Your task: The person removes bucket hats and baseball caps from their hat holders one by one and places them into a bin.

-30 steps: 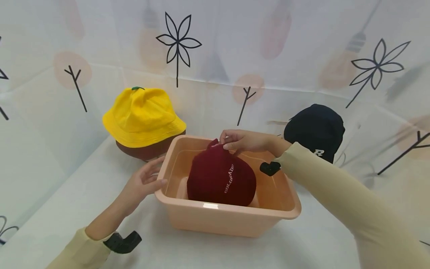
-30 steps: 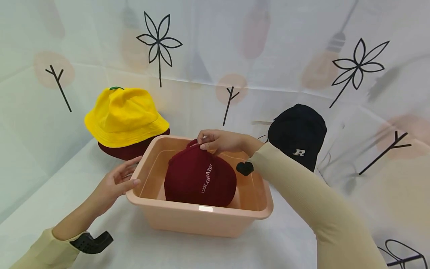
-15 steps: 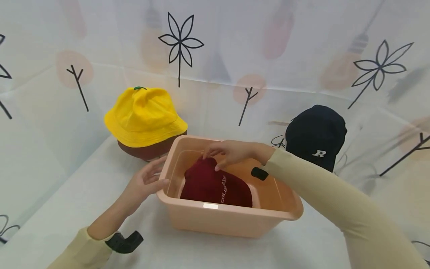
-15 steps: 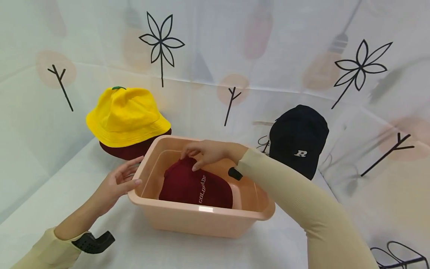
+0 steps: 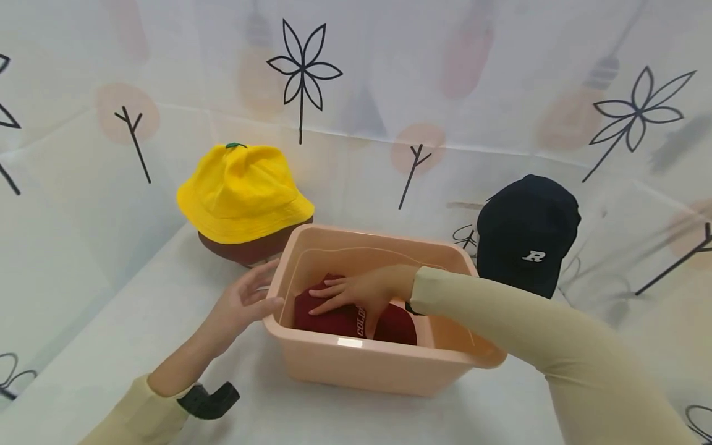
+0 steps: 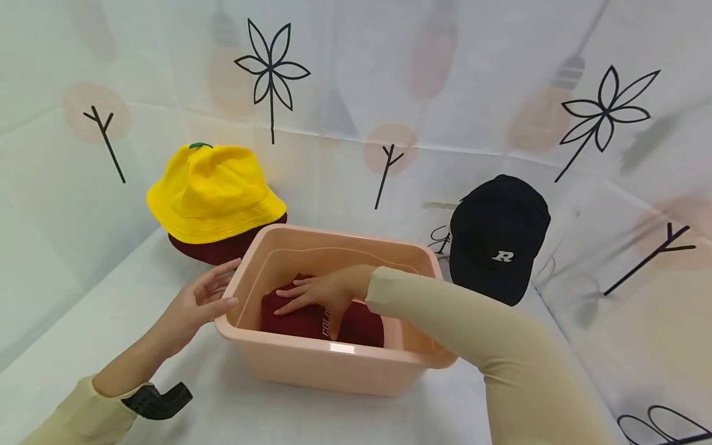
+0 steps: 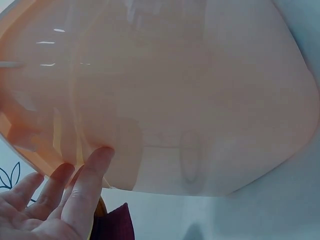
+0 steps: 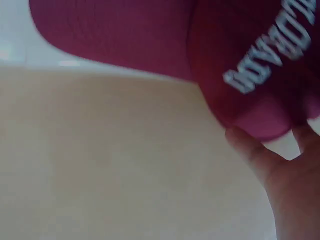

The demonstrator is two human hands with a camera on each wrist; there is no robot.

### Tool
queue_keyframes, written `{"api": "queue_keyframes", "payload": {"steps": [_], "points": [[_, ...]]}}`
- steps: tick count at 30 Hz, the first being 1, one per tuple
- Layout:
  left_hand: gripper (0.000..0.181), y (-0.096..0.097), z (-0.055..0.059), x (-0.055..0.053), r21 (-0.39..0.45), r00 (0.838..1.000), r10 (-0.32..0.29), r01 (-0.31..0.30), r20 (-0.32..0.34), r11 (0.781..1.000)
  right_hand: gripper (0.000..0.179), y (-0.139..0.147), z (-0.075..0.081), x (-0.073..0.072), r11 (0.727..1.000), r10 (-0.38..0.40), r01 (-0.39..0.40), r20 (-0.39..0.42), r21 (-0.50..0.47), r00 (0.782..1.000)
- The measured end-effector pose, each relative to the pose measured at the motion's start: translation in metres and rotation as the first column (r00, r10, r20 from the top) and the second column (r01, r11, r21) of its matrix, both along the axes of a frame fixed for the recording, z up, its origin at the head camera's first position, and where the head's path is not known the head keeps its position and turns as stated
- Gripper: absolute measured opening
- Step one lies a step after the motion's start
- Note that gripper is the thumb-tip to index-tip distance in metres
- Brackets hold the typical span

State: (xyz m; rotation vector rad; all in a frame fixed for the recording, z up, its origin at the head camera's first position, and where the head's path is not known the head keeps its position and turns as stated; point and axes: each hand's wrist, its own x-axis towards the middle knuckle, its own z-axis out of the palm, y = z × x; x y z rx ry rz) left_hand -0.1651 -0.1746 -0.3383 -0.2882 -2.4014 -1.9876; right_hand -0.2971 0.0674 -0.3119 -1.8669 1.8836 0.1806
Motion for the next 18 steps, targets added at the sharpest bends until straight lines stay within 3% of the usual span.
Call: {"api": "queue_keyframes", "payload": {"steps": [8, 13, 18], "points": [[0.071, -0.001, -0.001, 0.000, -0.012, 1.000, 0.018, -0.018, -0.002, 1.000, 0.105, -0.005, -0.027, 0.001, 0.995, -0.012, 0.008, 0.044, 0.095, 0.999], [0.071, -0.002, -0.001, -0.001, -0.017, 1.000, 0.023, -0.023, 0.004, 1.000, 0.105, -0.007, -0.040, 0.004, 0.983, 0.004, 0.002, -0.034, 0.183, 0.999], [0.071, 0.000, -0.001, -0.002, -0.018, 1.000, 0.012, -0.012, -0.007, 1.000, 0.104, -0.007, -0.043, 0.007, 0.973, -0.019, 0.040, -0.094, 0.228, 0.995]]}}
